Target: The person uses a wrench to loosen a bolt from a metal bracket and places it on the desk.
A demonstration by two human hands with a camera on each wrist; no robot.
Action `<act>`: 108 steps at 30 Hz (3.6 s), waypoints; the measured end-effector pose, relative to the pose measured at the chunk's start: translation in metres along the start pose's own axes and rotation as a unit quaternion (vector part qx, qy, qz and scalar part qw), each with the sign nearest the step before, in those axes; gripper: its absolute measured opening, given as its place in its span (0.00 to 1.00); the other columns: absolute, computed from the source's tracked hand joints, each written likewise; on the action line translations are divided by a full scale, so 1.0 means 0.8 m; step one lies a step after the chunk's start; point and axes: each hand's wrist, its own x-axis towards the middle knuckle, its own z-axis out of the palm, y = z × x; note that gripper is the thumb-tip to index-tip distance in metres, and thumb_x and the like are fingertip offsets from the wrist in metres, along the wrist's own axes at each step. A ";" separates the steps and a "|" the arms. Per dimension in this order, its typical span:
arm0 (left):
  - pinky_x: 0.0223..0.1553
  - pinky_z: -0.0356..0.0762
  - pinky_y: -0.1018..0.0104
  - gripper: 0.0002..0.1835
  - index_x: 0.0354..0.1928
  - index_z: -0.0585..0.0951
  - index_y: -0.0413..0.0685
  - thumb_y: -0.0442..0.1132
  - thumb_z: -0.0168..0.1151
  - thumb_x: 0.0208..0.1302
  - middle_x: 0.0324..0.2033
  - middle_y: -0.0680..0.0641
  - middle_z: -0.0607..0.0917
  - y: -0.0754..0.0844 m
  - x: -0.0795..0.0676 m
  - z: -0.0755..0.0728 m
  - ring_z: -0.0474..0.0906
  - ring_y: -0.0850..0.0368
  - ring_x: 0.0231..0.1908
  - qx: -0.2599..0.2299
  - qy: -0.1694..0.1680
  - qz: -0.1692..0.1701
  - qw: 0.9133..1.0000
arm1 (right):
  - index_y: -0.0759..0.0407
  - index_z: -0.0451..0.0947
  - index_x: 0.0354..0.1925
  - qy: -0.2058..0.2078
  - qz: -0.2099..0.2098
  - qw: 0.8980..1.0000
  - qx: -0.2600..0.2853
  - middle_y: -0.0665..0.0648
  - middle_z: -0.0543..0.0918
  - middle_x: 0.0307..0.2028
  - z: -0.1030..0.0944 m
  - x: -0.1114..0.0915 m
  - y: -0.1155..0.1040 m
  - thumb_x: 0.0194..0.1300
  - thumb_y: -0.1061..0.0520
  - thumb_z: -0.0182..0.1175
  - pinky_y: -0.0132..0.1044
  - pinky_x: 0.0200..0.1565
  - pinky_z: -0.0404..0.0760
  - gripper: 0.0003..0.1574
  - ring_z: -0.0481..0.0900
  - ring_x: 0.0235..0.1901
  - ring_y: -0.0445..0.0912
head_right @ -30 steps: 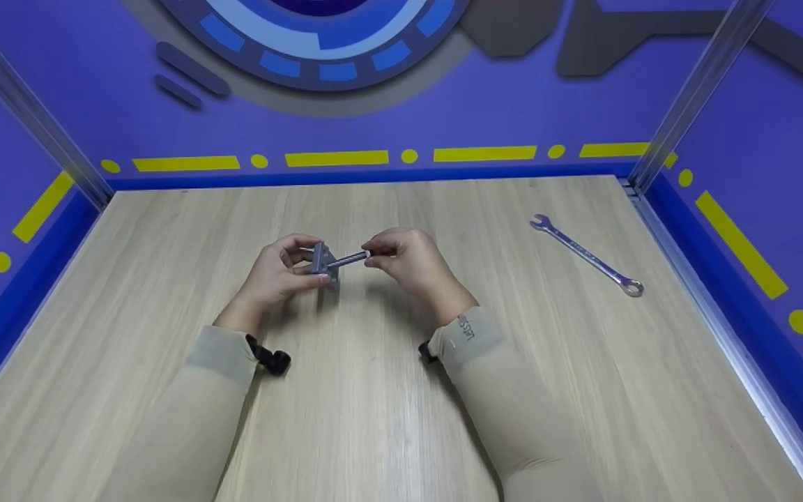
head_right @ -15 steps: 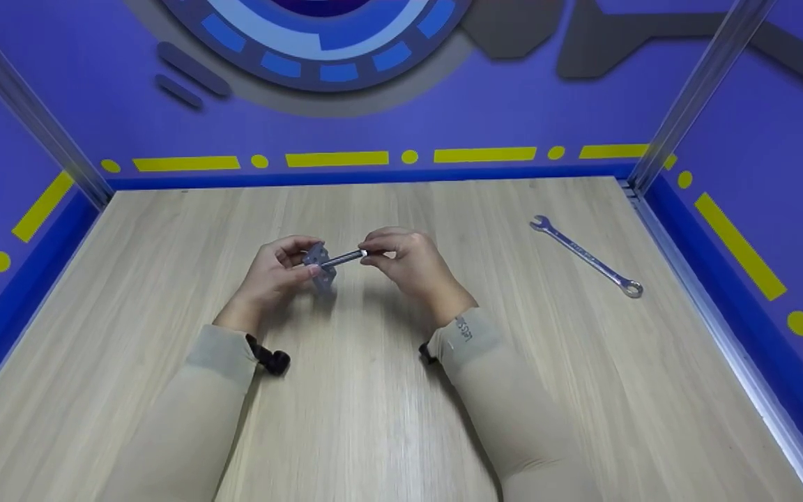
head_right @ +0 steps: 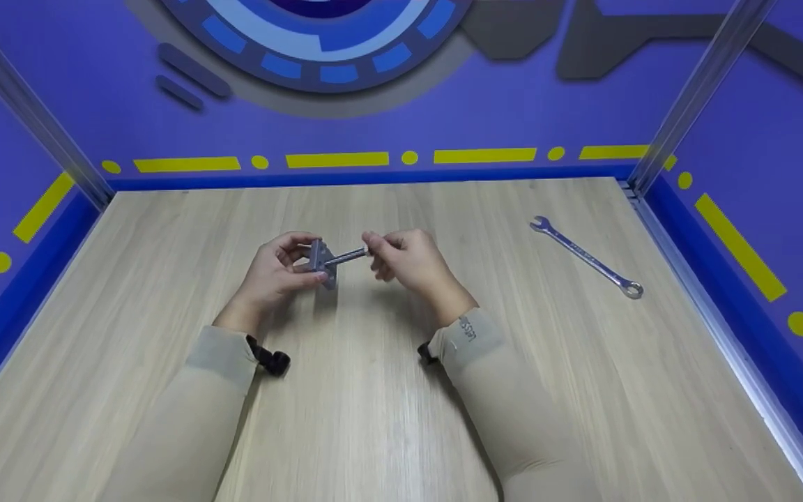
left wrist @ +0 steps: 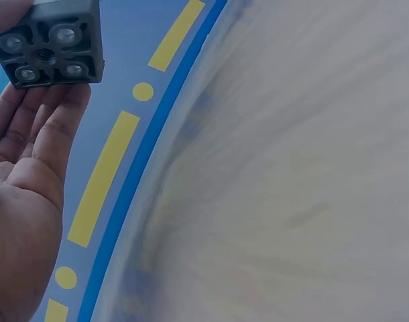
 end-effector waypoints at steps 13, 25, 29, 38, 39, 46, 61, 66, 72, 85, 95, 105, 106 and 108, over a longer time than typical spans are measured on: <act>0.71 0.87 0.62 0.42 0.71 0.81 0.37 0.22 0.88 0.52 0.62 0.39 0.86 0.001 -0.001 0.002 0.89 0.47 0.62 0.016 0.003 0.000 1.000 | 0.66 0.90 0.50 -0.041 0.046 0.997 0.047 0.54 0.90 0.34 -0.003 0.002 -0.002 0.83 0.52 0.69 0.33 0.39 0.93 0.16 0.88 0.31 0.44; 0.69 0.89 0.61 0.42 0.71 0.80 0.35 0.22 0.87 0.53 0.63 0.37 0.86 0.002 0.000 0.000 0.90 0.46 0.62 0.012 0.015 -0.006 1.000 | 0.65 0.92 0.57 -0.017 0.018 0.999 0.021 0.61 0.96 0.44 -0.004 0.004 0.001 0.75 0.62 0.75 0.59 0.63 0.93 0.16 0.95 0.41 0.46; 0.69 0.89 0.60 0.41 0.71 0.81 0.38 0.23 0.87 0.53 0.62 0.38 0.87 0.001 0.001 -0.001 0.90 0.46 0.61 0.006 0.015 -0.011 1.000 | 0.65 0.91 0.58 -0.019 0.023 0.999 0.024 0.62 0.96 0.45 -0.003 0.005 0.004 0.73 0.62 0.77 0.59 0.62 0.93 0.17 0.95 0.41 0.46; 0.65 0.92 0.60 0.41 0.72 0.79 0.38 0.24 0.86 0.56 0.62 0.36 0.90 0.004 0.001 -0.004 0.92 0.47 0.60 0.014 0.010 -0.027 0.999 | 0.66 0.91 0.56 -0.012 0.015 0.999 0.027 0.63 0.95 0.47 -0.003 0.008 0.010 0.75 0.64 0.74 0.46 0.56 0.96 0.14 0.96 0.42 0.46; 0.64 0.92 0.61 0.40 0.72 0.80 0.39 0.24 0.86 0.57 0.62 0.36 0.90 0.004 0.001 -0.005 0.92 0.47 0.60 0.015 0.012 -0.029 0.999 | 0.66 0.91 0.56 -0.009 0.014 0.999 0.032 0.63 0.95 0.47 -0.003 0.008 0.011 0.75 0.64 0.74 0.43 0.55 0.96 0.14 0.96 0.42 0.46; 0.62 0.91 0.66 0.39 0.73 0.79 0.40 0.20 0.81 0.60 0.68 0.34 0.87 0.004 0.005 -0.016 0.90 0.48 0.63 0.011 0.019 -0.039 0.999 | 0.72 0.89 0.58 0.000 0.020 0.997 0.072 0.63 0.95 0.47 -0.010 0.015 0.020 0.74 0.67 0.74 0.36 0.51 0.96 0.17 0.96 0.40 0.43; 0.62 0.91 0.67 0.38 0.72 0.79 0.42 0.21 0.81 0.61 0.69 0.37 0.86 -0.003 0.004 -0.024 0.89 0.46 0.66 0.015 0.018 -0.053 0.998 | 0.77 0.86 0.59 -0.002 0.025 0.996 0.090 0.56 0.95 0.43 -0.018 0.021 0.042 0.74 0.69 0.73 0.34 0.51 0.96 0.19 0.95 0.39 0.40; 0.61 0.92 0.67 0.37 0.71 0.79 0.41 0.20 0.81 0.60 0.70 0.36 0.85 -0.006 0.005 -0.028 0.90 0.47 0.64 0.010 0.010 -0.062 0.998 | 0.79 0.86 0.58 0.002 0.023 0.996 0.088 0.55 0.95 0.41 -0.019 0.023 0.046 0.73 0.70 0.72 0.33 0.49 0.96 0.18 0.95 0.38 0.39; 0.56 0.91 0.69 0.38 0.70 0.79 0.42 0.20 0.82 0.59 0.67 0.35 0.88 -0.009 0.000 -0.037 0.91 0.49 0.62 0.022 0.019 -0.080 0.996 | 0.75 0.88 0.58 -0.012 0.035 0.997 0.065 0.55 0.95 0.42 -0.016 0.022 0.047 0.73 0.67 0.74 0.31 0.49 0.94 0.19 0.94 0.39 0.39; 0.62 0.88 0.67 0.43 0.73 0.75 0.40 0.19 0.83 0.56 0.67 0.34 0.89 -0.013 -0.001 -0.040 0.88 0.43 0.68 0.035 -0.002 -0.105 0.994 | 0.72 0.91 0.53 -0.038 0.069 0.997 0.016 0.52 0.93 0.39 -0.022 0.019 0.052 0.70 0.66 0.78 0.27 0.40 0.91 0.16 0.88 0.36 0.39; 0.72 0.86 0.55 0.43 0.73 0.76 0.40 0.19 0.84 0.55 0.67 0.35 0.89 -0.009 0.003 -0.038 0.87 0.42 0.70 0.055 -0.002 -0.089 0.994 | 0.68 0.93 0.52 -0.050 0.074 0.995 -0.043 0.62 0.95 0.44 -0.024 0.018 0.046 0.65 0.66 0.81 0.28 0.43 0.90 0.17 0.88 0.40 0.44; 0.78 0.82 0.47 0.44 0.75 0.74 0.36 0.22 0.84 0.57 0.69 0.35 0.88 -0.016 0.006 -0.032 0.86 0.42 0.72 0.078 -0.021 -0.107 0.991 | 0.63 0.95 0.53 -0.058 0.087 0.988 -0.114 0.62 0.95 0.49 -0.039 0.015 0.055 0.64 0.62 0.83 0.30 0.43 0.83 0.19 0.84 0.45 0.48; 0.78 0.82 0.47 0.44 0.75 0.75 0.36 0.22 0.85 0.57 0.69 0.35 0.88 -0.016 0.006 -0.033 0.86 0.43 0.72 0.082 -0.022 -0.111 0.990 | 0.63 0.95 0.53 -0.060 0.090 0.987 -0.120 0.62 0.95 0.49 -0.039 0.015 0.056 0.64 0.62 0.83 0.30 0.43 0.83 0.19 0.83 0.45 0.48; 0.79 0.81 0.48 0.44 0.75 0.75 0.36 0.23 0.86 0.56 0.70 0.35 0.88 -0.016 0.007 -0.033 0.86 0.43 0.73 0.092 -0.025 -0.112 0.989 | 0.63 0.95 0.53 -0.062 0.090 0.985 -0.134 0.61 0.95 0.48 -0.040 0.015 0.056 0.64 0.61 0.83 0.30 0.43 0.83 0.19 0.83 0.43 0.47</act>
